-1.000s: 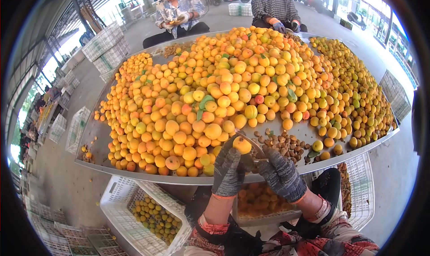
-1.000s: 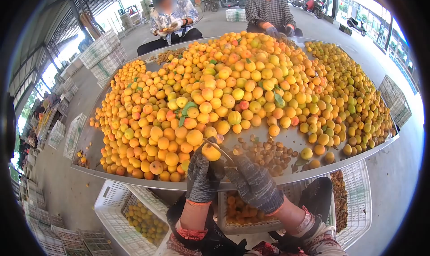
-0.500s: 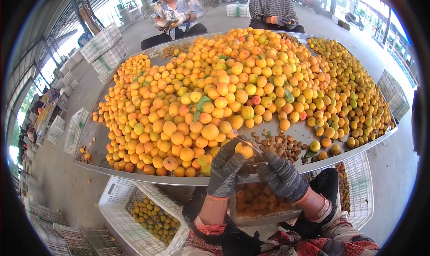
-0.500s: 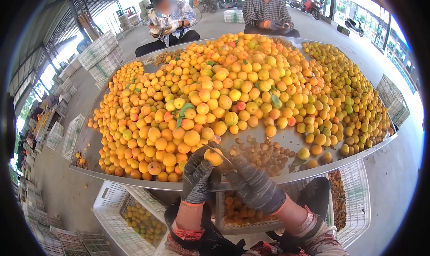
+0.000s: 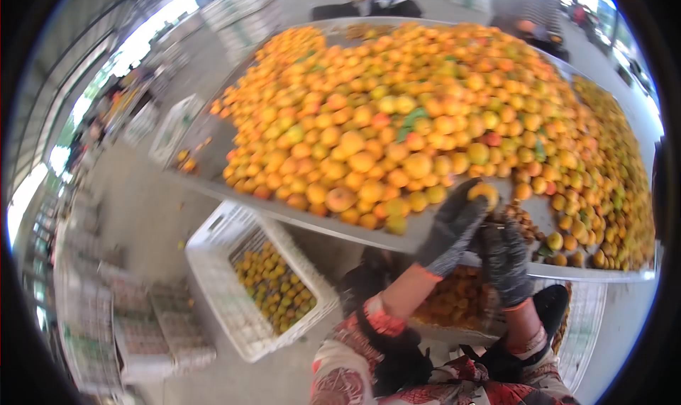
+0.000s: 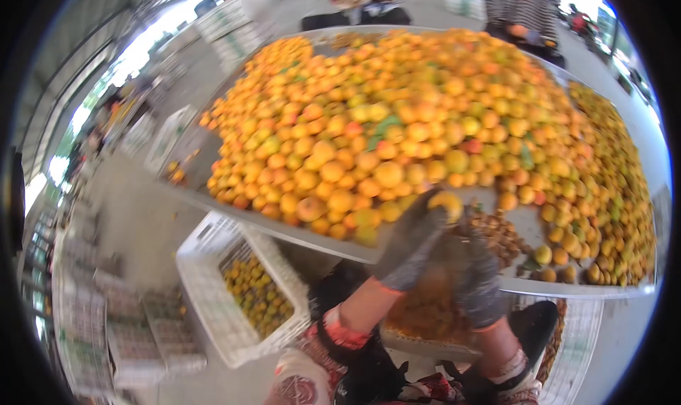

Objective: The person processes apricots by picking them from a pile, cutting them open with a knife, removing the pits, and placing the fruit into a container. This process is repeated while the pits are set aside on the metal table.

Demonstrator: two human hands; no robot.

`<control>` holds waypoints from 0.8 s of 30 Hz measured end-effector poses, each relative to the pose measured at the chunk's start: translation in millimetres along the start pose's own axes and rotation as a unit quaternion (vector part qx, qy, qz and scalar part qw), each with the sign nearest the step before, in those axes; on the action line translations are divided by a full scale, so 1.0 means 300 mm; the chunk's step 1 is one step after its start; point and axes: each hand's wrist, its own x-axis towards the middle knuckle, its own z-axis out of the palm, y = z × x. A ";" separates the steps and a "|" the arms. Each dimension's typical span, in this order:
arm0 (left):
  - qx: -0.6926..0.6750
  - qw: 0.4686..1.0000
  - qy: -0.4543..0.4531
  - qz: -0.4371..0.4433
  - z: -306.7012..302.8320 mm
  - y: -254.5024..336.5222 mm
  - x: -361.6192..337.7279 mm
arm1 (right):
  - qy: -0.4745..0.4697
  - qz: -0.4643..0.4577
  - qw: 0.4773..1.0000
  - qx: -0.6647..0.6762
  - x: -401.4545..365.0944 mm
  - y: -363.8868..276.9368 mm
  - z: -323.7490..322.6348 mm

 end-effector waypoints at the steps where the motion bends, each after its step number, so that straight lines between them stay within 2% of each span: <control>1: -0.022 0.999 -0.023 0.008 -0.009 -0.006 0.013 | 0.031 0.138 0.957 0.252 0.012 -0.041 0.006; 2: 0.002 0.999 -0.042 0.006 -0.029 -0.004 0.022 | 0.041 0.171 0.919 0.352 0.017 -0.013 -0.008; 3: 0.008 0.999 -0.028 0.015 -0.052 0.013 0.030 | 0.026 0.167 0.917 0.360 0.018 0.014 -0.025; 5: 0.059 0.990 -0.122 -0.031 -0.081 0.036 0.040 | -0.045 0.128 0.908 0.396 0.011 0.032 -0.069; 6: 0.079 0.989 -0.124 0.000 -0.080 0.046 0.036 | -0.062 0.185 0.931 0.309 0.044 -0.038 -0.096; 7: 0.081 0.989 -0.120 0.000 -0.072 0.045 0.031 | -0.066 0.184 0.930 0.312 0.041 -0.034 -0.084; 9: 0.043 0.997 -0.053 0.040 -0.043 0.023 0.023 | -0.011 0.195 0.927 0.319 0.033 -0.006 -0.060; 10: 0.002 0.998 -0.029 0.049 -0.031 0.006 0.017 | -0.029 -0.030 0.999 -0.027 0.045 0.013 -0.046; 11: 0.003 0.998 -0.028 0.051 -0.021 0.000 0.012 | -0.029 -0.032 0.999 -0.026 0.042 0.036 -0.012; 13: -0.017 0.999 0.032 0.025 0.001 -0.008 0.008 | 0.070 -0.140 0.965 -0.212 0.017 0.077 0.047; 14: 0.009 0.997 0.020 0.068 0.008 -0.002 0.008 | 0.074 0.112 0.976 0.174 0.010 0.026 0.074; 18: 0.055 0.998 -0.021 0.001 -0.023 0.041 0.011 | 0.040 0.162 0.970 0.175 0.009 0.021 0.020; 20: -0.043 0.993 -0.114 -0.009 -0.053 0.038 0.025 | -0.012 0.019 0.999 -0.042 0.003 0.062 -0.019; 21: -0.036 0.993 -0.116 -0.004 -0.057 0.037 0.026 | -0.008 0.013 0.999 -0.038 0.013 0.030 -0.036; 22: 0.032 0.994 -0.106 0.003 -0.059 0.035 0.027 | -0.028 0.087 0.992 0.085 0.033 -0.027 -0.066; 23: 0.102 0.990 -0.095 0.012 -0.062 0.039 0.027 | -0.052 0.155 0.964 0.209 0.055 -0.065 -0.085; 24: 0.181 0.979 -0.067 0.063 -0.051 0.051 0.015 | -0.049 0.176 0.961 0.208 0.059 -0.066 -0.089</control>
